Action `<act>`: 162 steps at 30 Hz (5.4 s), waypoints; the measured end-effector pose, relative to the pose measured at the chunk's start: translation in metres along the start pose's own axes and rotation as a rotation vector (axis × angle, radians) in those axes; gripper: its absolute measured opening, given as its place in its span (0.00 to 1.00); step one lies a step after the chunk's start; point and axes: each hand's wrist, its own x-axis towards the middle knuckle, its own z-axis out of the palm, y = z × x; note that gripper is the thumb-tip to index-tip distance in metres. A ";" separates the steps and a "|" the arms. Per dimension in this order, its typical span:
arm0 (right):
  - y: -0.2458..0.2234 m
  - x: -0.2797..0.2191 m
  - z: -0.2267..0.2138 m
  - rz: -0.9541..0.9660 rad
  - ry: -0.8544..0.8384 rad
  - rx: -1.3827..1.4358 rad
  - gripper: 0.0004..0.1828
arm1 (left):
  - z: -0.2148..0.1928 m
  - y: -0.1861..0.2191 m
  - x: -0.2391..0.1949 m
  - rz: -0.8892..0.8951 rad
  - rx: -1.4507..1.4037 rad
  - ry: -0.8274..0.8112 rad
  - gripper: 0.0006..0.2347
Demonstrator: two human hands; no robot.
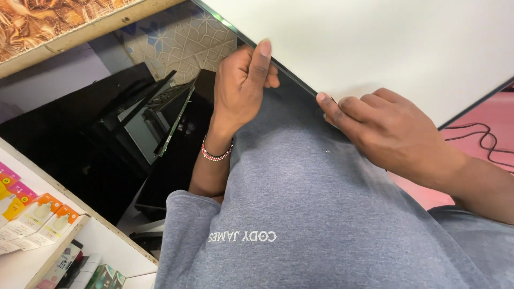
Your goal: The person applies black tape along the edge of a white rectangular board. They hold the tape roll in one hand and press the tape onto the board's edge with the other hand, smoothing it as they move along the edge.
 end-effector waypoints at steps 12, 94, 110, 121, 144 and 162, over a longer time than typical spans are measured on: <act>0.000 0.000 -0.004 -0.021 -0.026 -0.014 0.24 | 0.000 0.001 0.001 -0.018 0.023 -0.013 0.25; -0.001 -0.003 -0.002 -0.080 -0.070 -0.038 0.29 | -0.005 0.000 0.003 0.013 -0.038 -0.069 0.29; -0.001 -0.002 0.000 -0.044 -0.032 0.047 0.28 | -0.005 -0.001 0.003 0.046 -0.039 -0.077 0.30; -0.009 -0.001 0.003 -0.003 0.051 -0.023 0.24 | -0.004 0.019 -0.004 -0.126 0.181 -0.113 0.30; -0.009 -0.005 0.013 0.013 0.065 -0.007 0.25 | 0.019 0.015 -0.003 -0.140 0.229 -0.317 0.25; -0.026 0.029 0.013 0.188 0.326 0.019 0.14 | -0.005 0.016 0.005 -0.062 -0.185 -0.362 0.16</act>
